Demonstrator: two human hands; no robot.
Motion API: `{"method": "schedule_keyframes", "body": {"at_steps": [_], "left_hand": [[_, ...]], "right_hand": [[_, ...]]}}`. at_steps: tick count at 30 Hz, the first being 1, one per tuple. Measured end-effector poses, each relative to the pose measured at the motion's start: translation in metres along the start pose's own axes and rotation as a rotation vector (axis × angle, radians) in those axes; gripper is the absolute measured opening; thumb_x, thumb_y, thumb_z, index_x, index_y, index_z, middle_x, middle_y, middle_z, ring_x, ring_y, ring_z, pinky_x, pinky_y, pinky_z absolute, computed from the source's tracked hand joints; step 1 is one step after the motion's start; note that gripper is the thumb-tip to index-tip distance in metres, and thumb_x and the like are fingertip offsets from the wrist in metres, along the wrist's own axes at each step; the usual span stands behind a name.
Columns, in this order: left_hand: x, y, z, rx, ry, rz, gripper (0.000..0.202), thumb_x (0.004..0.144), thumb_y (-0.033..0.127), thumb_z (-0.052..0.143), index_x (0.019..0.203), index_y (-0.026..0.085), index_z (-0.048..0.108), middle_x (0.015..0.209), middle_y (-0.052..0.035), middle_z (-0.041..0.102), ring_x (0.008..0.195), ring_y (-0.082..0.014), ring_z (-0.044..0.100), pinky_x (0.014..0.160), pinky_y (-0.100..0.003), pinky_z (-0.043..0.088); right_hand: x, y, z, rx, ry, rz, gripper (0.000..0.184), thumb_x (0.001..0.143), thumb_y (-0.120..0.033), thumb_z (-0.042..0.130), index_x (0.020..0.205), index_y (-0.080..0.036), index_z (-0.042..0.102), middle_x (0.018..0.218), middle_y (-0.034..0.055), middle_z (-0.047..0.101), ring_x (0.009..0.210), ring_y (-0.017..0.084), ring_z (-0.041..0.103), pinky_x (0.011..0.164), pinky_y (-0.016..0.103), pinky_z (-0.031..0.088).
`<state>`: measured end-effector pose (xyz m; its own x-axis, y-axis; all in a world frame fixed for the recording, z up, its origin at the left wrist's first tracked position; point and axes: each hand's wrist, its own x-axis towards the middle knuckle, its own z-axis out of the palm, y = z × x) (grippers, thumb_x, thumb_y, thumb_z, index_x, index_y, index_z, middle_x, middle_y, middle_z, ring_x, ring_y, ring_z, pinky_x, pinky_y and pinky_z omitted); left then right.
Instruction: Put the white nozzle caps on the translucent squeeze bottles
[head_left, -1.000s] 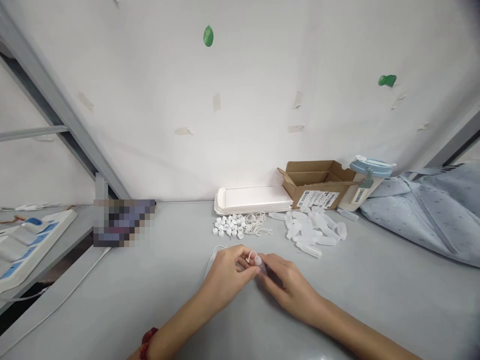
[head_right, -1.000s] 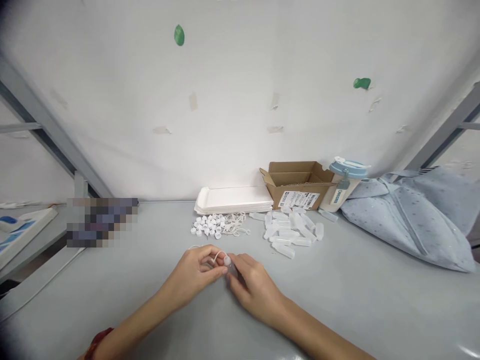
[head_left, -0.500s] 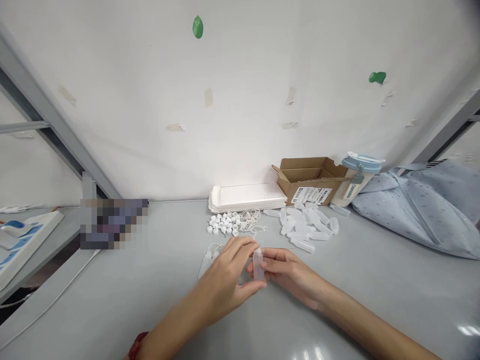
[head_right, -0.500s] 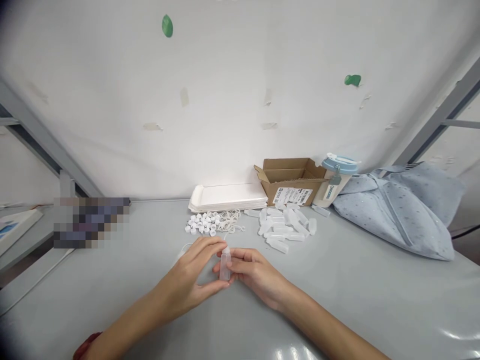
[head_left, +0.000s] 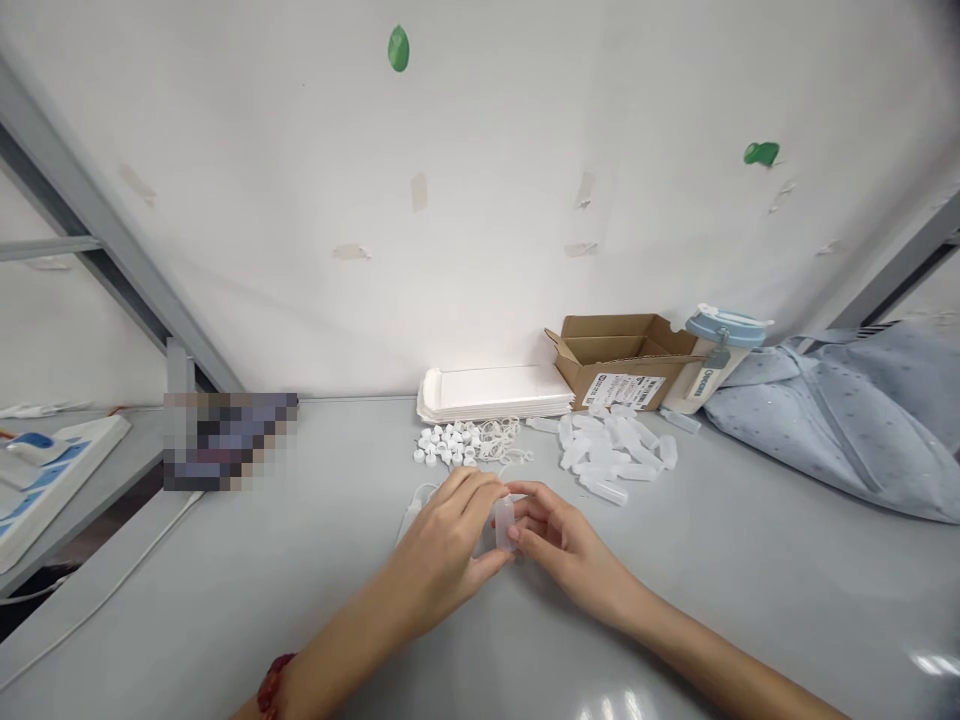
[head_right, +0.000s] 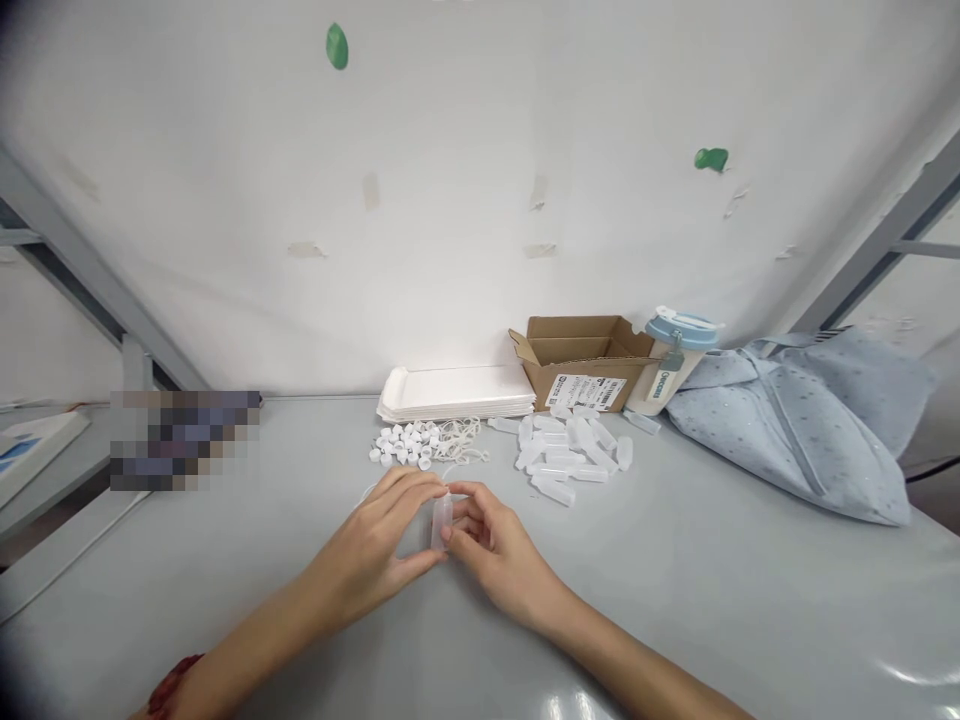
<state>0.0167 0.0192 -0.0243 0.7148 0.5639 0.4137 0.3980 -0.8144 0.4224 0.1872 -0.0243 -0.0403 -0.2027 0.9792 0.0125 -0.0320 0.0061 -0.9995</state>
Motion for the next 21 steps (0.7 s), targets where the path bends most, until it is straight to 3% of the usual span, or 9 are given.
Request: {"method": "schedule_keyframes", "body": {"at_steps": [7, 13, 21], "left_hand": [[-0.001, -0.005, -0.004, 0.039, -0.001, 0.0, 0.04, 0.075, 0.016, 0.068, 0.108, 0.02, 0.046, 0.107, -0.0068, 0.058, 0.104, -0.0243, 0.048, 0.088, -0.041, 0.045], [-0.002, -0.014, -0.028, 0.043, -0.123, -0.038, 0.042, 0.07, 0.02, 0.073, 0.106, 0.019, 0.05, 0.105, -0.0061, 0.059, 0.106, -0.025, 0.045, 0.088, -0.04, 0.045], [-0.021, -0.034, -0.042, 0.103, -0.203, -0.131, 0.043, 0.071, 0.023, 0.072, 0.108, 0.019, 0.051, 0.106, -0.0067, 0.06, 0.109, -0.0267, 0.043, 0.087, -0.04, 0.044]], "right_hand": [[-0.002, 0.003, -0.001, -0.037, -0.033, -0.007, 0.031, 0.084, -0.027, 0.056, 0.114, -0.019, 0.053, 0.1, 0.0056, 0.061, 0.085, 0.017, 0.059, 0.078, 0.033, 0.045], [-0.003, 0.004, -0.001, -0.286, -0.134, -0.066, 0.048, 0.082, -0.026, 0.058, 0.128, -0.021, 0.045, 0.111, 0.0079, 0.058, 0.098, 0.02, 0.055, 0.08, 0.035, 0.046], [0.003, 0.005, 0.012, -0.552, -0.193, -0.154, 0.043, 0.081, -0.019, 0.058, 0.123, -0.016, 0.046, 0.115, 0.0111, 0.054, 0.102, 0.02, 0.053, 0.082, 0.034, 0.046]]}}
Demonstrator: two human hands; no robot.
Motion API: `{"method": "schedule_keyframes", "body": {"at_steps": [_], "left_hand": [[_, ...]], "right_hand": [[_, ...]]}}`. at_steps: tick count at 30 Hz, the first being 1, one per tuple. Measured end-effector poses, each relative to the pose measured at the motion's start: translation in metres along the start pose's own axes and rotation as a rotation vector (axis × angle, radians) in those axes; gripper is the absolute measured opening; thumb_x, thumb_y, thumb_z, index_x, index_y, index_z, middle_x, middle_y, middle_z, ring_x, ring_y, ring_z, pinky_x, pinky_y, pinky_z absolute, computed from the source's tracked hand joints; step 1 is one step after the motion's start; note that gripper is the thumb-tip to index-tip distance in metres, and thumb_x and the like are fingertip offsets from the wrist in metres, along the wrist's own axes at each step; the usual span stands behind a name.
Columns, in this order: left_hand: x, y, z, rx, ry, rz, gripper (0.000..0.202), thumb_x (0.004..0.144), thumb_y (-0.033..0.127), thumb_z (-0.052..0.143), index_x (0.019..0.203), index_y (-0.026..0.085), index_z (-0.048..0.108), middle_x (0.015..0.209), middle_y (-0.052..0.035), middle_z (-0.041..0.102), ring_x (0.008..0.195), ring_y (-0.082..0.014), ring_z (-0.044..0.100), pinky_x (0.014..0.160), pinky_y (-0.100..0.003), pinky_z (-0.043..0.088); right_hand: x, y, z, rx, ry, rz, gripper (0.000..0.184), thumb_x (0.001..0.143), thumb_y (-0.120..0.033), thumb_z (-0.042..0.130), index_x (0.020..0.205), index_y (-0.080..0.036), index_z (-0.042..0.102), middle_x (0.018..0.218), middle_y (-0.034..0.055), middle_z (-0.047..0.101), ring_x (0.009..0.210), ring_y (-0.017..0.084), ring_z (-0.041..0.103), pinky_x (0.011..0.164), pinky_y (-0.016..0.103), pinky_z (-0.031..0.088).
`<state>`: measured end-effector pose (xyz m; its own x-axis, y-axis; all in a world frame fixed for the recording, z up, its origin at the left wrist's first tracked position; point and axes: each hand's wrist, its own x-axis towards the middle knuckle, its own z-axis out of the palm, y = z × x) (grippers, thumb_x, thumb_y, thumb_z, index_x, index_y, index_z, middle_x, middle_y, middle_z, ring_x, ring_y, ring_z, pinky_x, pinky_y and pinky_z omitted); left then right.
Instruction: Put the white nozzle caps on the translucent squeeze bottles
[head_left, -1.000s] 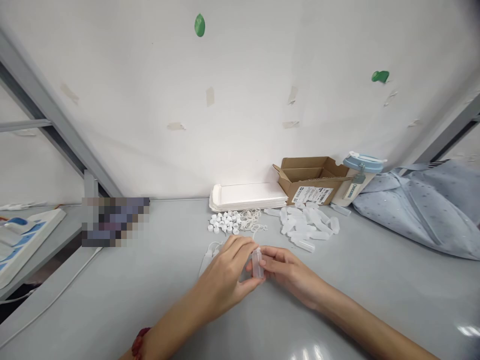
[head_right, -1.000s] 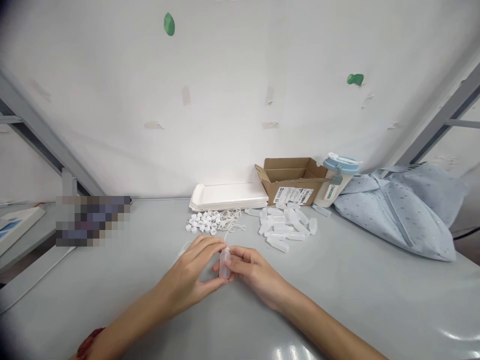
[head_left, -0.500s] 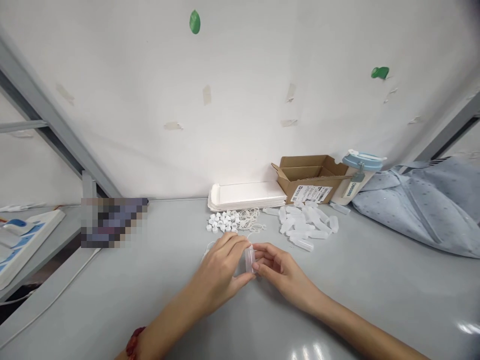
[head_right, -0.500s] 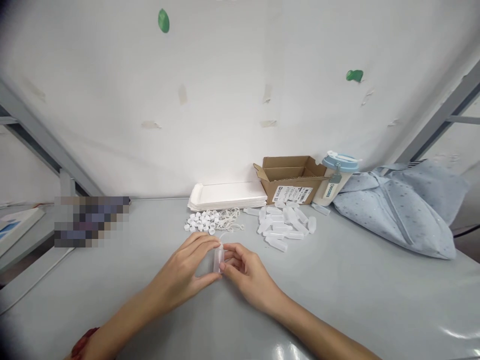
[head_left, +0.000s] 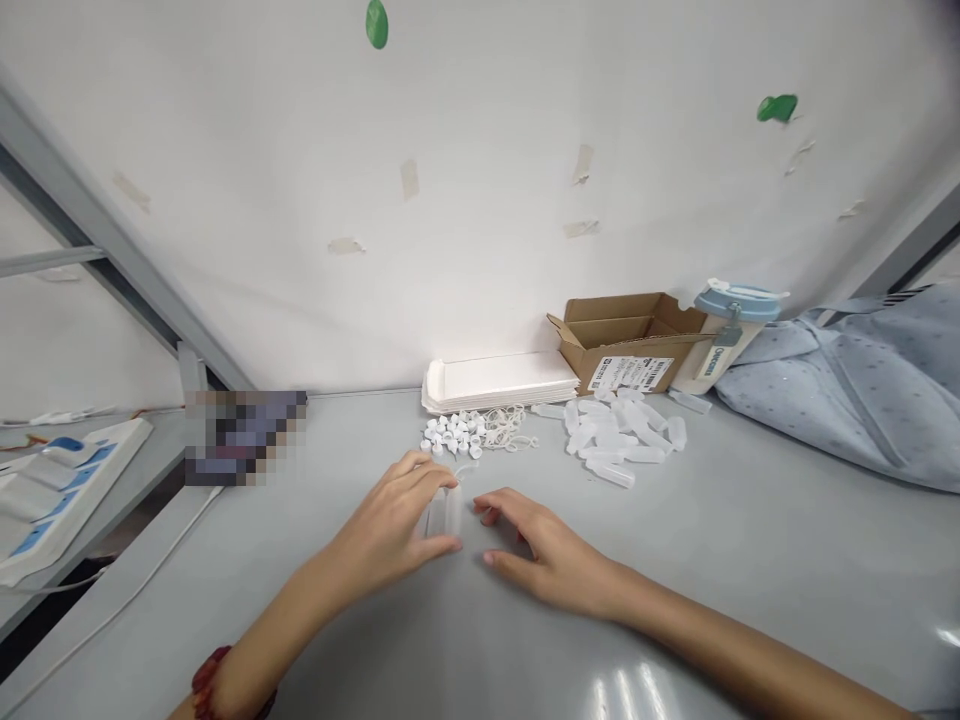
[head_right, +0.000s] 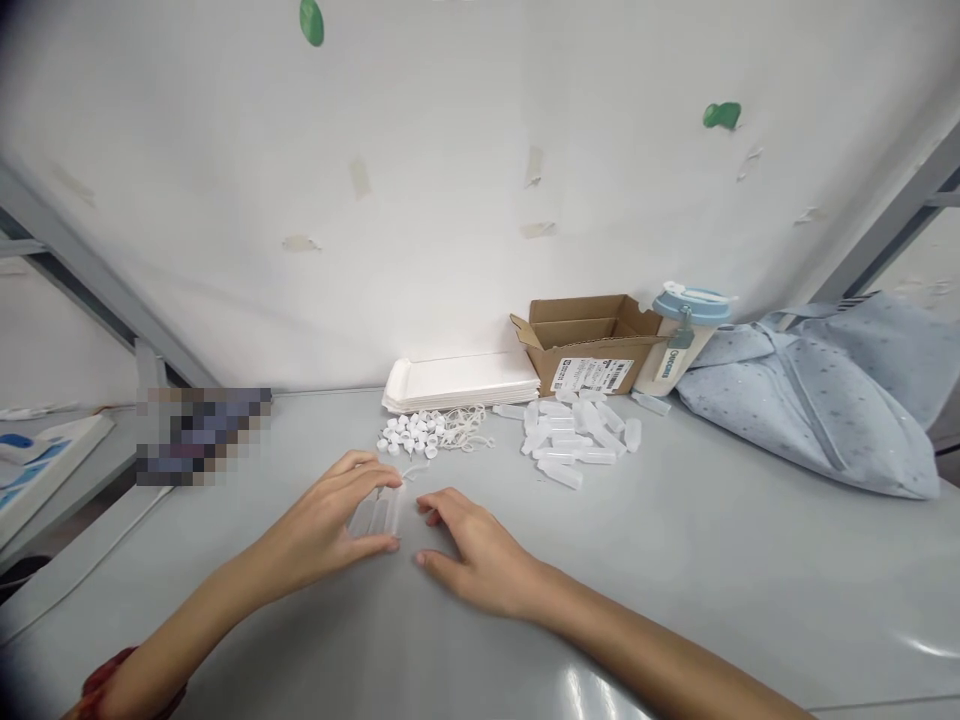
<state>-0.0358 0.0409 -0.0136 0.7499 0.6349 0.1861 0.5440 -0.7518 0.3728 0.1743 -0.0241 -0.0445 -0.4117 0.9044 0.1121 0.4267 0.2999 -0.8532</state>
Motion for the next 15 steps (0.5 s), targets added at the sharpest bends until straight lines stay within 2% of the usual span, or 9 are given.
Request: {"method": "schedule_keyframes", "body": {"at_steps": [4, 10, 15], "left_hand": [[-0.001, -0.004, 0.004, -0.05, -0.024, -0.039, 0.043, 0.069, 0.023, 0.073, 0.107, 0.019, 0.053, 0.104, -0.0062, 0.061, 0.108, -0.0262, 0.044, 0.087, -0.039, 0.044], [0.002, -0.003, 0.008, -0.109, -0.028, -0.041, 0.041, 0.065, 0.016, 0.073, 0.101, 0.02, 0.055, 0.101, -0.0045, 0.059, 0.103, -0.0247, 0.046, 0.086, -0.038, 0.045], [-0.011, -0.014, 0.005, -0.206, -0.027, -0.111, 0.063, 0.062, 0.021, 0.077, 0.118, 0.023, 0.048, 0.118, -0.0053, 0.052, 0.115, -0.0248, 0.041, 0.096, -0.039, 0.041]], "right_hand": [[0.009, 0.005, 0.005, -0.063, -0.002, -0.02, 0.043, 0.079, -0.019, 0.059, 0.12, -0.014, 0.045, 0.112, 0.0111, 0.053, 0.097, 0.019, 0.053, 0.084, 0.035, 0.045], [0.027, 0.004, 0.008, -0.163, -0.055, 0.003, 0.06, 0.073, -0.018, 0.065, 0.126, -0.015, 0.038, 0.111, 0.0099, 0.051, 0.091, 0.019, 0.052, 0.082, 0.035, 0.045], [0.041, -0.003, 0.003, -0.279, -0.138, 0.102, 0.067, 0.067, -0.028, 0.073, 0.124, -0.014, 0.041, 0.107, 0.0102, 0.051, 0.088, 0.023, 0.053, 0.078, 0.037, 0.046]]}}
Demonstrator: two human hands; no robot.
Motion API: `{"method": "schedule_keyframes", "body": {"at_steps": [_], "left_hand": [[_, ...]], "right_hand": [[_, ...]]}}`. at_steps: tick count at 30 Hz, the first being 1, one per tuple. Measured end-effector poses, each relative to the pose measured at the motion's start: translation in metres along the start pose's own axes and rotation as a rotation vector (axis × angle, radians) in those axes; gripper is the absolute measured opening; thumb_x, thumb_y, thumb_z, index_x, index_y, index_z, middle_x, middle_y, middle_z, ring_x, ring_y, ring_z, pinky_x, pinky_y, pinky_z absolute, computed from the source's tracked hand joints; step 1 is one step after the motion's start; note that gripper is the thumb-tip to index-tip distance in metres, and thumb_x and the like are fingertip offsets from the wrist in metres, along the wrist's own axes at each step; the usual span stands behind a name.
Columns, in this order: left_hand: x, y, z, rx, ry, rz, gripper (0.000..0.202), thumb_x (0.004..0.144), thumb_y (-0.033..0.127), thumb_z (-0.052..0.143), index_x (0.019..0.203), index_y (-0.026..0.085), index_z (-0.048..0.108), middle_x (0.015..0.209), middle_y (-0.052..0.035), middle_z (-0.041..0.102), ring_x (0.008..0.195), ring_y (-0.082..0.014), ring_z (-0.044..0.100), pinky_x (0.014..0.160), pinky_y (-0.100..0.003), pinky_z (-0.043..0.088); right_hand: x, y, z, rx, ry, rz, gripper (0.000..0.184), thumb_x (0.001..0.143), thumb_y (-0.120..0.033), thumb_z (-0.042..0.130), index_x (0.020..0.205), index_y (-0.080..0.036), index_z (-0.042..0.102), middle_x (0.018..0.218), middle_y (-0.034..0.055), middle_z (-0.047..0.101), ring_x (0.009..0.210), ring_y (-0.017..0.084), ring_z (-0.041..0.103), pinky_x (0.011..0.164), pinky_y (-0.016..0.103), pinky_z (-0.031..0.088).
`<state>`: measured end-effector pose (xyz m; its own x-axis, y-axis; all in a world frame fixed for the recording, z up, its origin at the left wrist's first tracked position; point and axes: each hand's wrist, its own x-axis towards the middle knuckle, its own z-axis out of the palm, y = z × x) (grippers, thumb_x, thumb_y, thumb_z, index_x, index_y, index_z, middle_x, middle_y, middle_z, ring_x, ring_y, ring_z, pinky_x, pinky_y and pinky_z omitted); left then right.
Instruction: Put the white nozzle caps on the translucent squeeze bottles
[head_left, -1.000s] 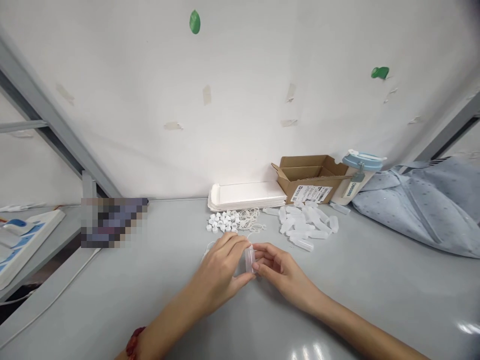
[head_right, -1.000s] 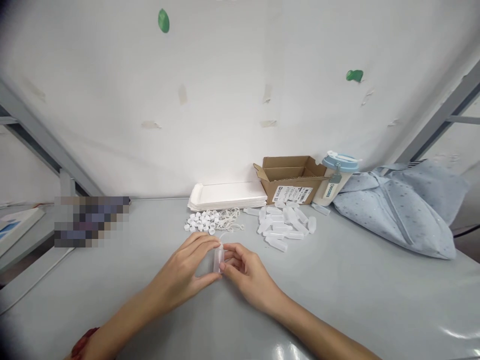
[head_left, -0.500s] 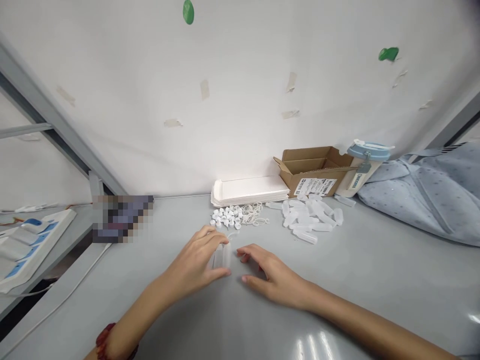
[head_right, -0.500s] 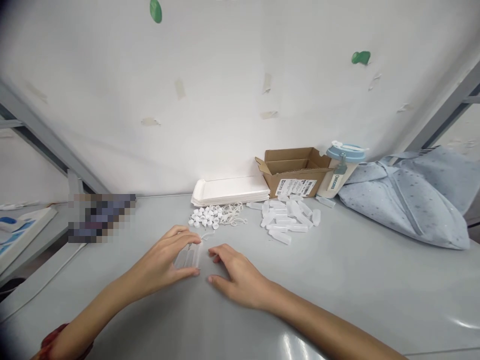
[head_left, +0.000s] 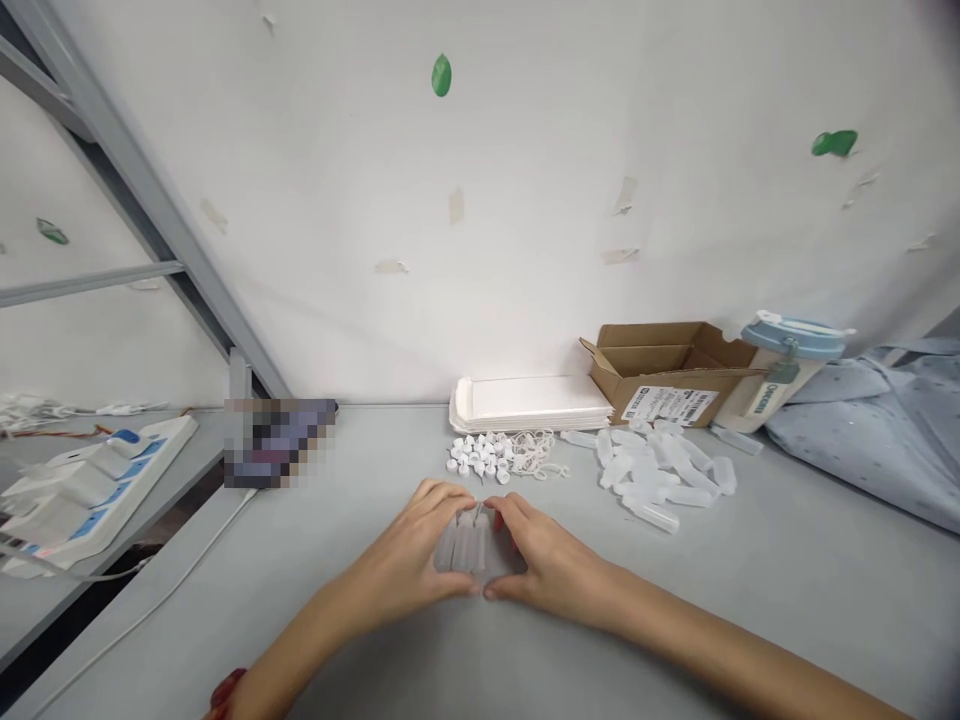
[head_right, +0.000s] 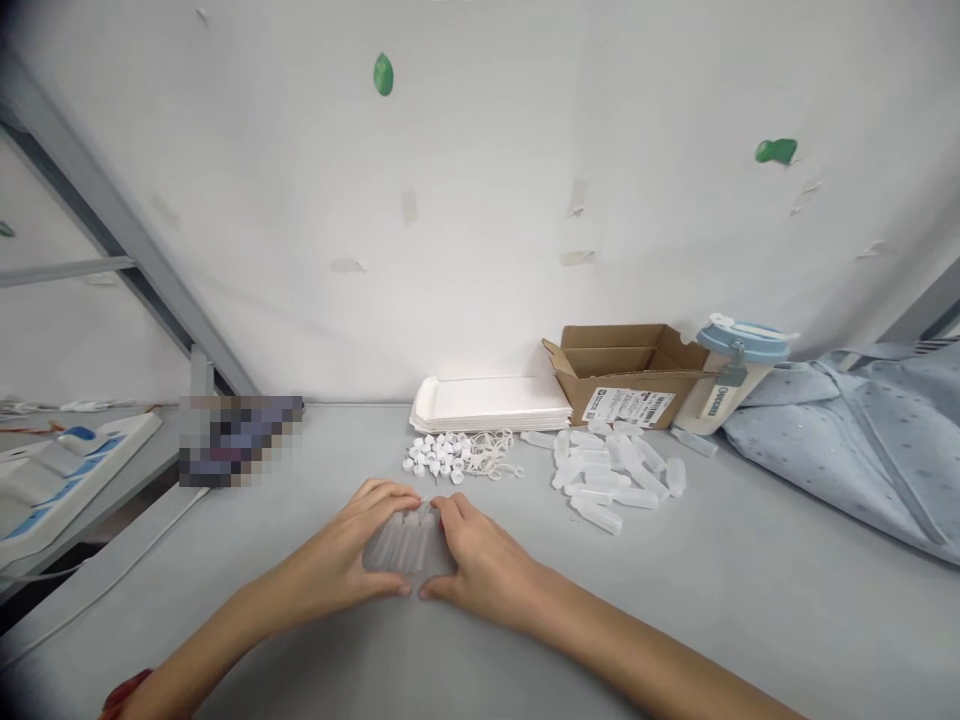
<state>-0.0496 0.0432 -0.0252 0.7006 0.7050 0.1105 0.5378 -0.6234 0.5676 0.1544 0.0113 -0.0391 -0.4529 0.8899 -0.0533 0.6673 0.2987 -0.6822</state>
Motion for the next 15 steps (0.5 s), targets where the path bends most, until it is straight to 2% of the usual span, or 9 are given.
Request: {"method": "schedule_keyframes", "body": {"at_steps": [3, 6, 15], "left_hand": [[-0.01, -0.008, -0.007, -0.042, -0.015, -0.103, 0.063, 0.066, 0.026, 0.074, 0.123, 0.026, 0.046, 0.128, -0.0059, 0.047, 0.12, -0.0249, 0.04, 0.101, -0.041, 0.037], [-0.013, -0.012, -0.01, -0.065, -0.041, -0.187, 0.06, 0.068, 0.025, 0.072, 0.123, 0.026, 0.048, 0.131, -0.0067, 0.048, 0.12, -0.0266, 0.043, 0.098, -0.042, 0.04], [-0.003, -0.01, -0.005, -0.119, -0.061, -0.155, 0.066, 0.062, 0.025, 0.077, 0.122, 0.027, 0.051, 0.128, -0.0061, 0.054, 0.115, -0.0262, 0.049, 0.092, -0.041, 0.044]], "right_hand": [[0.004, 0.001, -0.005, -0.013, -0.04, 0.027, 0.062, 0.067, -0.029, 0.073, 0.12, -0.016, 0.044, 0.106, 0.0088, 0.051, 0.086, 0.022, 0.053, 0.076, 0.035, 0.046], [0.005, 0.002, -0.006, -0.015, -0.043, 0.026, 0.055, 0.069, -0.03, 0.071, 0.116, -0.017, 0.048, 0.105, 0.0076, 0.052, 0.085, 0.021, 0.054, 0.076, 0.033, 0.046], [0.007, -0.001, -0.004, -0.049, -0.031, 0.011, 0.054, 0.067, -0.028, 0.074, 0.114, -0.017, 0.05, 0.103, 0.0078, 0.054, 0.089, 0.024, 0.055, 0.077, 0.036, 0.046]]}}
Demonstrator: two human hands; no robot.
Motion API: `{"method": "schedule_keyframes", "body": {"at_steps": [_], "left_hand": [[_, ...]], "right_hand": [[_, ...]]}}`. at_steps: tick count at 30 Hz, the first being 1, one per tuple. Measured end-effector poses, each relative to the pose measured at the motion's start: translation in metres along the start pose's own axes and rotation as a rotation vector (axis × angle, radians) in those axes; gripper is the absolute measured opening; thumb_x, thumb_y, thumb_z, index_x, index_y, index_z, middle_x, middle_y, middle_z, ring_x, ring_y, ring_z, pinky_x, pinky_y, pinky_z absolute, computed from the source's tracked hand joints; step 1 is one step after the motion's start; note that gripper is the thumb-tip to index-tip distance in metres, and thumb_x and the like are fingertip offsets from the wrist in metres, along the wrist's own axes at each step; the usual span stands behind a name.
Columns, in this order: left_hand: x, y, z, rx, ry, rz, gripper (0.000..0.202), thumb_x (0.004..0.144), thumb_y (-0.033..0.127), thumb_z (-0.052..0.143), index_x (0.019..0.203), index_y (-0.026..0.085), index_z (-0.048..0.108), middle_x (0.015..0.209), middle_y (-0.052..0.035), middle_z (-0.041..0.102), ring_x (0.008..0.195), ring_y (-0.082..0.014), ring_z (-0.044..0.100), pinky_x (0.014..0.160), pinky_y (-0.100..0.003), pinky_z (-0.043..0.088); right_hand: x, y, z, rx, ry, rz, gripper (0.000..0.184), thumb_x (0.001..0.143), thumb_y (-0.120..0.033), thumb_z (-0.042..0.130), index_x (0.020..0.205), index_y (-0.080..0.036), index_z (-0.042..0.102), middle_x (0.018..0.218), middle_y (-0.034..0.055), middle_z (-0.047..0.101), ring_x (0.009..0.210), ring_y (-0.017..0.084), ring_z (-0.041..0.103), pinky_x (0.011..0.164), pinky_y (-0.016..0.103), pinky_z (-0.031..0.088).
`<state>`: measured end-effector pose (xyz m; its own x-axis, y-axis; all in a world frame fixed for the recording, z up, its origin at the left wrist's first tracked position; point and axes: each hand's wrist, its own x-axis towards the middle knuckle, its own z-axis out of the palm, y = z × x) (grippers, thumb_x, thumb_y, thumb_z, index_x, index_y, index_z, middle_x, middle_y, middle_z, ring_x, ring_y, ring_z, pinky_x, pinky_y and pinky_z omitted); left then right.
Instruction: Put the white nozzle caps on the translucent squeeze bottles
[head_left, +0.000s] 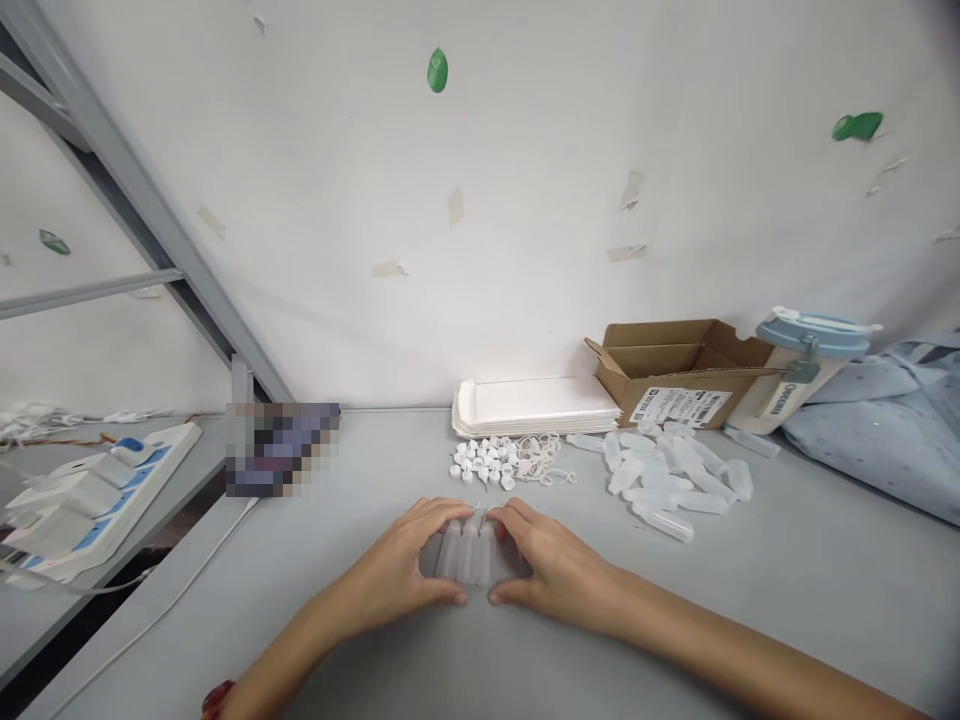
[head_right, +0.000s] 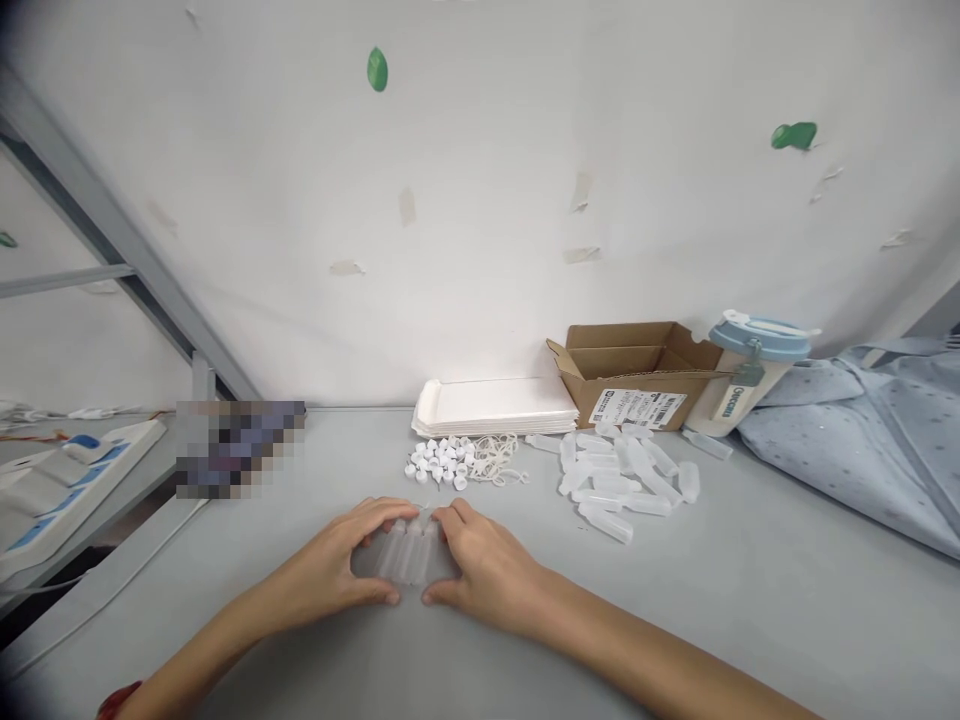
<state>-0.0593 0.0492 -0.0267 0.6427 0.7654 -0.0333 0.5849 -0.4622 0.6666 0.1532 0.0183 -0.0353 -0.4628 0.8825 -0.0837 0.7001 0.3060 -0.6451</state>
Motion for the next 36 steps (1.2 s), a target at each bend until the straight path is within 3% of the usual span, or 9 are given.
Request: {"method": "schedule_keyframes", "body": {"at_steps": [7, 36], "left_hand": [[0.0, 0.0, 0.002, -0.027, 0.014, 0.038, 0.058, 0.065, 0.024, 0.075, 0.119, 0.027, 0.054, 0.122, -0.0021, 0.058, 0.115, -0.0246, 0.05, 0.098, -0.038, 0.04], [-0.003, -0.01, 0.011, -0.016, 0.059, 0.078, 0.056, 0.068, 0.025, 0.073, 0.119, 0.026, 0.05, 0.121, -0.0054, 0.056, 0.113, -0.0258, 0.047, 0.096, -0.044, 0.041]], "right_hand": [[0.0, 0.002, 0.001, 0.002, 0.024, -0.03, 0.056, 0.067, -0.027, 0.075, 0.116, -0.016, 0.05, 0.103, 0.0078, 0.054, 0.085, 0.022, 0.055, 0.076, 0.035, 0.047], [-0.001, 0.016, 0.009, 0.151, 0.1, -0.101, 0.053, 0.067, -0.02, 0.075, 0.115, -0.022, 0.053, 0.106, 0.0055, 0.054, 0.083, 0.018, 0.053, 0.077, 0.033, 0.047]]}}
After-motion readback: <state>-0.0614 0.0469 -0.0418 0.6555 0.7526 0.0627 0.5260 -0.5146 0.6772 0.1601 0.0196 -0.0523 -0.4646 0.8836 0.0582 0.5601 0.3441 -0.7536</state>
